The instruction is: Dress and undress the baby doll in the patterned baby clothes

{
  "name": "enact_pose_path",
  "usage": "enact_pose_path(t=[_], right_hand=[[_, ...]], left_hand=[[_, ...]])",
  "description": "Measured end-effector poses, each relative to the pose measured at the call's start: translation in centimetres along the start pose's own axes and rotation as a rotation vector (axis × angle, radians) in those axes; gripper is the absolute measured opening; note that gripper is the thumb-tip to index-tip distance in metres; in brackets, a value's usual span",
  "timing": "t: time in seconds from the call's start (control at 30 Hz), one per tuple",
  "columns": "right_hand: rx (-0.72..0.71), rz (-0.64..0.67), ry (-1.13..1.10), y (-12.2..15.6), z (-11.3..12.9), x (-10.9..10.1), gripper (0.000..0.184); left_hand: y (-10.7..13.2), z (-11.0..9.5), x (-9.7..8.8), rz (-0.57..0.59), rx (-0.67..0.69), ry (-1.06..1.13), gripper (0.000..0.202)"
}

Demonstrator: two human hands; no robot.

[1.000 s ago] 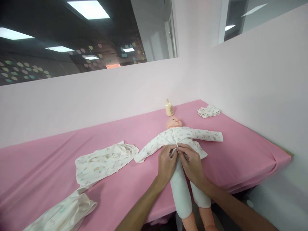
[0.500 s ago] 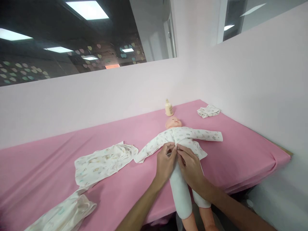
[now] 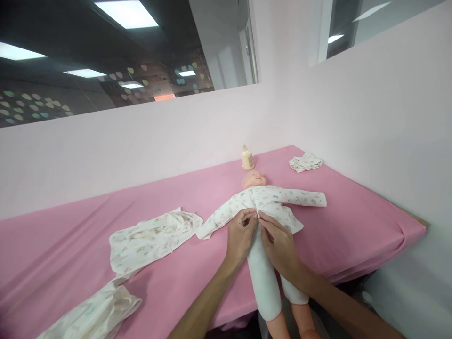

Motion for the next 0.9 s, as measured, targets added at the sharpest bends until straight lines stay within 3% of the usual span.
enact_pose_path(t=[0.17,0.37,0.9], right_hand=[[-0.007,0.006,-0.026,0.0,0.0,0.0,0.036],[-0.073,-0.018,0.008,0.3,0.5,-0.1,0.037],[-0.206,-0.061,0.064,0.7,0.9,0.1,0.031]], left_hand=[[0.4,-0.4,0.5,0.041,0.000,0.014,0.024],[0.2,0.5,0.2,0.011,-0.124,0.013,0.028],[-0.3,1.5,0.0,0.038,-0.211,0.063,0.029]])
Point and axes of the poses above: each hand's wrist, its own y-axis away from the middle knuckle, its own x-axis out of the palm, z = x × y, the point moved 8 cm from there along -y, towards the middle knuckle, and after that the axes turned 10 degrees about -z, right-handed, at the moved point
